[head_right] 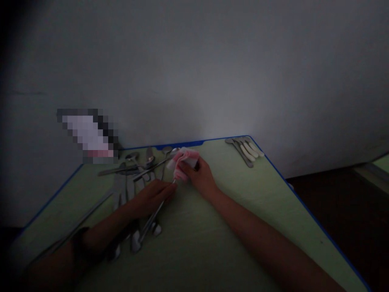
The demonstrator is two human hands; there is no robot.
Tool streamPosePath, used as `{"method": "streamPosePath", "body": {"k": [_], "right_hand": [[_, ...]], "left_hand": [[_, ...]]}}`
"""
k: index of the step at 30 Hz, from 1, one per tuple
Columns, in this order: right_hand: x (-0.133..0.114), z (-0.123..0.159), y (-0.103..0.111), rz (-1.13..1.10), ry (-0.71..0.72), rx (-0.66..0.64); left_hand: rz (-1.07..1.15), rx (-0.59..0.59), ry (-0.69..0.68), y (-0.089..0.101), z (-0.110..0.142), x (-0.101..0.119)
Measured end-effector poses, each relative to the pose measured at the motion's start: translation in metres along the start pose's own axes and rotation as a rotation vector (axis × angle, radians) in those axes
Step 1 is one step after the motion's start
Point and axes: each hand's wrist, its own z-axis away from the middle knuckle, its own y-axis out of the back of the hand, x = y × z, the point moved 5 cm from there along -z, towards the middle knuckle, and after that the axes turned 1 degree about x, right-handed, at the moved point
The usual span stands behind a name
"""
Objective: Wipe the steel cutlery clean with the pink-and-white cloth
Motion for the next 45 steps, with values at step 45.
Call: {"method": "streamPosePath", "body": {"k": [45], "right_hand": [[0.004,0.003,0.003,0.016,-0.067,0.077]], "left_hand": [[0.023,0.048,0.018,-0.002,0.0,0.008]]}}
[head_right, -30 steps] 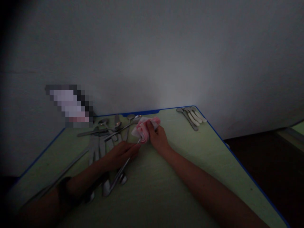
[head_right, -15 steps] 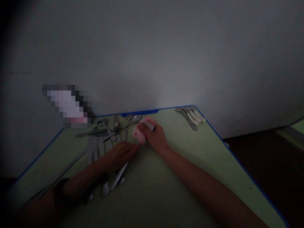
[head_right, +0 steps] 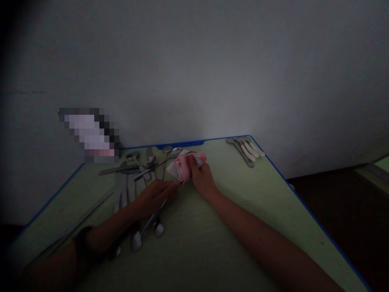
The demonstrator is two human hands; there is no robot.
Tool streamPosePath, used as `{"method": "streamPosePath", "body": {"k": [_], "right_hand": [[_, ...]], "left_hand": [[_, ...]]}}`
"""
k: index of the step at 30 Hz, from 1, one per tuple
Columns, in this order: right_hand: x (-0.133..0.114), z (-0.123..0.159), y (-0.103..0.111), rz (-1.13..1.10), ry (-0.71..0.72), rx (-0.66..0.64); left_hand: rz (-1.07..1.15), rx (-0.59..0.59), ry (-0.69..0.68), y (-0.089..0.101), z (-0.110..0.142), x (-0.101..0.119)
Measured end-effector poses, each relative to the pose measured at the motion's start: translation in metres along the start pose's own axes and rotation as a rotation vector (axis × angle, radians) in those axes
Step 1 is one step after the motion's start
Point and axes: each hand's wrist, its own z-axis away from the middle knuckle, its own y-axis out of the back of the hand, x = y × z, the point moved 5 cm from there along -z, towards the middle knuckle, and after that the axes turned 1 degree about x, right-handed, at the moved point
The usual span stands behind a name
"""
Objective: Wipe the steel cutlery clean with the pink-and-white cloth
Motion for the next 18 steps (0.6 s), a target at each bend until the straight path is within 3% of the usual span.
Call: {"method": "streamPosePath", "body": {"k": [8,13,18], "right_hand": [[0.007,-0.004,-0.005,-0.117,0.018,-0.154],[0.007,-0.004,-0.007,-0.181,-0.012,-0.119],[-0.003,-0.001,-0.005,-0.072,0.092,-0.057]], "left_hand": [[-0.044,0.03,0.008,-0.002,-0.001,-0.008],[-0.071,0.033,-0.016,0.0,-0.002,-0.005],[-0.029,0.015,-0.001,0.001,-0.001,-0.001]]}}
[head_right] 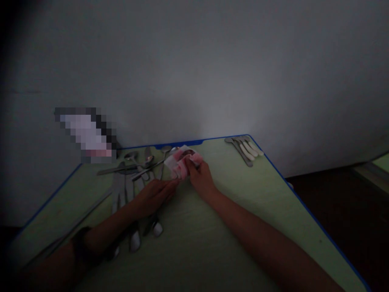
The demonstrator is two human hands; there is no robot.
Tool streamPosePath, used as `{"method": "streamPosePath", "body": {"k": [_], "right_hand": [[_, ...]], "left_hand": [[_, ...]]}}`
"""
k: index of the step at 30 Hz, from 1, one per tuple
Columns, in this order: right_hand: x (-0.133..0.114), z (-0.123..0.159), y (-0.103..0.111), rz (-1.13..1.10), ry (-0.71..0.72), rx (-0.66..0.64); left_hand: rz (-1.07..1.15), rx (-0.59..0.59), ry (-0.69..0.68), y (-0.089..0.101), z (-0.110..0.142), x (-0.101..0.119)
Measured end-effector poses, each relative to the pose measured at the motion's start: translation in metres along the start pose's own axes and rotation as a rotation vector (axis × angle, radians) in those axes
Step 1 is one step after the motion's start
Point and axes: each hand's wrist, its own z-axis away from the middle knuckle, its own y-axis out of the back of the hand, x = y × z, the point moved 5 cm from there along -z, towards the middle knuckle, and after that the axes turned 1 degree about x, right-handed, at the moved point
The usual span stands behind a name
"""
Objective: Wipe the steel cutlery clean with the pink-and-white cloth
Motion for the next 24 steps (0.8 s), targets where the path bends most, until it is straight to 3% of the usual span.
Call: {"method": "streamPosePath", "body": {"k": [7,11,21,24], "right_hand": [[-0.011,0.002,0.011,0.148,0.047,0.171],[-0.017,0.0,0.013,0.145,0.083,0.17],[-0.003,-0.005,0.005,0.052,0.001,-0.076],[-0.002,-0.008,0.004,0.0,-0.039,-0.231]], "left_hand": [[-0.028,-0.07,-0.034,-0.001,0.001,0.002],[-0.07,-0.107,-0.056,-0.003,0.001,0.003],[-0.091,-0.099,-0.057,-0.003,0.002,-0.001],[-0.169,-0.102,-0.083,-0.004,0.002,0.0]]}}
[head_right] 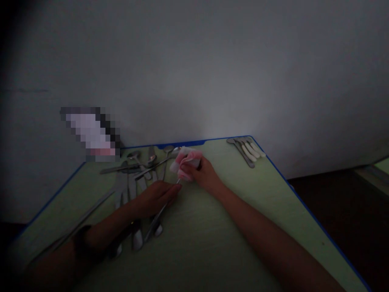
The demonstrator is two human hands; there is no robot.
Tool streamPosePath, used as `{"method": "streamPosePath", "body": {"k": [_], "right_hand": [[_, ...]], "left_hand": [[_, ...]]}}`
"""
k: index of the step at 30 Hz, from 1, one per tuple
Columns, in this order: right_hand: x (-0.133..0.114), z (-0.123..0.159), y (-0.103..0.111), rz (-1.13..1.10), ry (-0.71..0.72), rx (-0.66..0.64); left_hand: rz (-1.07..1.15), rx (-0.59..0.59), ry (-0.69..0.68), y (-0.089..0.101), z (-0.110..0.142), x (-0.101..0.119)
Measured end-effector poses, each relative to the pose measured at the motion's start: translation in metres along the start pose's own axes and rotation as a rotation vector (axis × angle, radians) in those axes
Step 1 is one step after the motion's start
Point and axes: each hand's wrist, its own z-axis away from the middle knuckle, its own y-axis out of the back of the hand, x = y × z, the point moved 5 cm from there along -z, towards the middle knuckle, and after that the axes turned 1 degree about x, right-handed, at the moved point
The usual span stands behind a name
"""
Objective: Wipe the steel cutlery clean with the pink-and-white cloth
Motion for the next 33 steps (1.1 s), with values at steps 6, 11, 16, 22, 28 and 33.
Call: {"method": "streamPosePath", "body": {"k": [6,11,16,22,28,33], "right_hand": [[0.008,-0.003,0.001,-0.119,-0.095,-0.17],[0.009,-0.002,0.002,-0.078,-0.039,0.031],[0.008,-0.002,0.011,0.044,-0.01,0.244],[0.025,-0.003,0.0,-0.281,-0.17,0.257],[0.027,0.003,-0.012,-0.3,-0.194,0.228],[0.02,0.0,-0.01,-0.187,-0.137,0.111]], "left_hand": [[-0.147,-0.02,-0.054,-0.002,-0.001,0.006],[-0.161,-0.015,-0.058,-0.002,-0.002,0.005],[-0.13,0.02,-0.031,-0.002,-0.003,0.004],[0.005,0.093,0.053,0.003,-0.004,0.003],[0.058,0.16,0.063,0.004,-0.003,0.001],[0.064,0.153,0.06,0.003,-0.003,-0.002]]}}
